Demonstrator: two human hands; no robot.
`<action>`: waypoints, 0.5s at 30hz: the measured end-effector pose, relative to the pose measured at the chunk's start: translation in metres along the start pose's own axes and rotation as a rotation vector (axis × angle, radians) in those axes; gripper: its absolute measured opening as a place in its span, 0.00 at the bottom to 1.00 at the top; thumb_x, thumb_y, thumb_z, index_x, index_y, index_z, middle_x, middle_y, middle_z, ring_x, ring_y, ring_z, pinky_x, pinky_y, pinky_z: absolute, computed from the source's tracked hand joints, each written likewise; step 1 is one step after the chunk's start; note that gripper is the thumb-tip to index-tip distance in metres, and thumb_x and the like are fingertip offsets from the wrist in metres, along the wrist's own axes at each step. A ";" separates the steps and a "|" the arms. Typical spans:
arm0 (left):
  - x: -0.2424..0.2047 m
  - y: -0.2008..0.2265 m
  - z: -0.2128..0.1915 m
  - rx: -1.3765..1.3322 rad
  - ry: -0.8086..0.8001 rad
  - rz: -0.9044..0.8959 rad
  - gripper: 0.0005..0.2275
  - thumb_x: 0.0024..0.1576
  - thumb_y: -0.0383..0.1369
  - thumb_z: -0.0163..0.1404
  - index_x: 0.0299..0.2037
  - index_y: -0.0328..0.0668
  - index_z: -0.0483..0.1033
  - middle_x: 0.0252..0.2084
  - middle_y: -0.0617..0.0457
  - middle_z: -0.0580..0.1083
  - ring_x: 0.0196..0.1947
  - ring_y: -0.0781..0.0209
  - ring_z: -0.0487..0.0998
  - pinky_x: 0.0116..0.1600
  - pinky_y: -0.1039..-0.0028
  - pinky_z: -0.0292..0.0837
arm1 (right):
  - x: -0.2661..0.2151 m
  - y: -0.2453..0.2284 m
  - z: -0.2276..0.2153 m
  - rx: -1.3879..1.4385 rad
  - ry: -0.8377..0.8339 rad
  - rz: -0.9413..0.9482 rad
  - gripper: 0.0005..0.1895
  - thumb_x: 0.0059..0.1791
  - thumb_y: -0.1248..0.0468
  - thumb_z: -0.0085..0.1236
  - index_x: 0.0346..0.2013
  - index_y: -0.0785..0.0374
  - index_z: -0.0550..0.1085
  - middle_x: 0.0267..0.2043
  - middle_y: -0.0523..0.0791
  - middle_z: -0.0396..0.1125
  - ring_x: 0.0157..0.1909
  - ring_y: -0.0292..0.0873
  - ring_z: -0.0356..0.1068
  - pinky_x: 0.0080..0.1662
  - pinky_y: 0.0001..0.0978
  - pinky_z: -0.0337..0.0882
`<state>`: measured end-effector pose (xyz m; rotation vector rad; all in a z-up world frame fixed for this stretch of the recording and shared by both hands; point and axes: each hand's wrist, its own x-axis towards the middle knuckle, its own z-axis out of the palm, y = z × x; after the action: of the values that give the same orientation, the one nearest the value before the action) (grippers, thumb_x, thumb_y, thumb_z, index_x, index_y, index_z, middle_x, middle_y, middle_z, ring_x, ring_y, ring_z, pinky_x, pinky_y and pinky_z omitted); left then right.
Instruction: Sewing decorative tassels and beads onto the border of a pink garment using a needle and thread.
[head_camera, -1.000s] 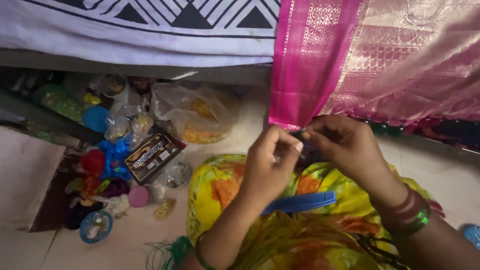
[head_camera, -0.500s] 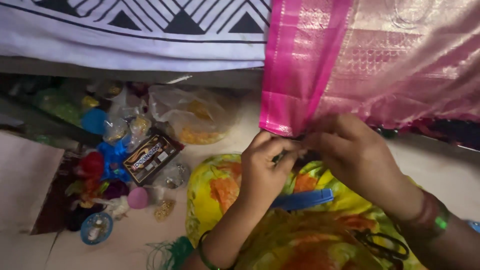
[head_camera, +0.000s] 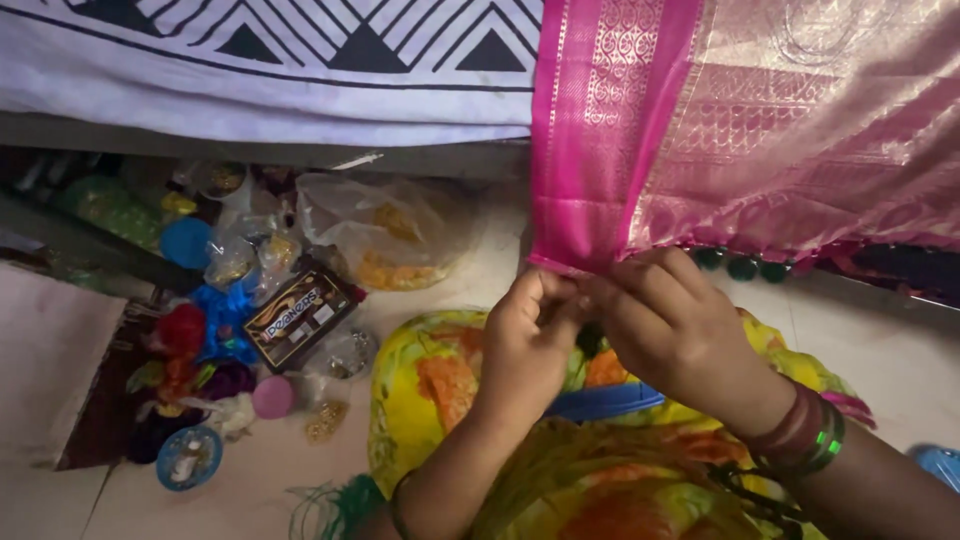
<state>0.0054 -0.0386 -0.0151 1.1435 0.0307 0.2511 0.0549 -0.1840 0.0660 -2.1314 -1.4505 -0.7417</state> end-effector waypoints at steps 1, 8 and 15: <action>-0.004 0.007 0.003 0.224 0.042 0.090 0.03 0.62 0.22 0.50 0.43 0.34 0.73 0.39 0.58 0.76 0.41 0.69 0.79 0.47 0.76 0.75 | 0.000 0.000 0.000 -0.051 -0.017 0.006 0.23 0.37 0.74 0.65 0.47 0.67 0.76 0.41 0.50 0.68 0.40 0.53 0.69 0.40 0.41 0.71; 0.001 0.002 -0.006 0.367 0.000 0.149 0.03 0.62 0.25 0.56 0.42 0.35 0.76 0.37 0.52 0.75 0.36 0.65 0.74 0.42 0.77 0.70 | -0.016 0.018 -0.002 0.325 -0.032 0.317 0.11 0.46 0.74 0.63 0.43 0.64 0.77 0.42 0.46 0.70 0.45 0.46 0.74 0.46 0.34 0.73; -0.005 0.008 -0.004 0.575 -0.047 0.361 0.04 0.57 0.23 0.58 0.39 0.37 0.75 0.39 0.47 0.75 0.40 0.54 0.79 0.45 0.71 0.73 | -0.002 0.018 -0.003 0.194 0.017 0.264 0.10 0.46 0.74 0.63 0.41 0.63 0.76 0.42 0.45 0.71 0.44 0.46 0.73 0.46 0.36 0.72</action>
<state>-0.0018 -0.0329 -0.0101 1.7270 -0.1558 0.5598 0.0706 -0.1933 0.0658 -2.1047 -1.1508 -0.4989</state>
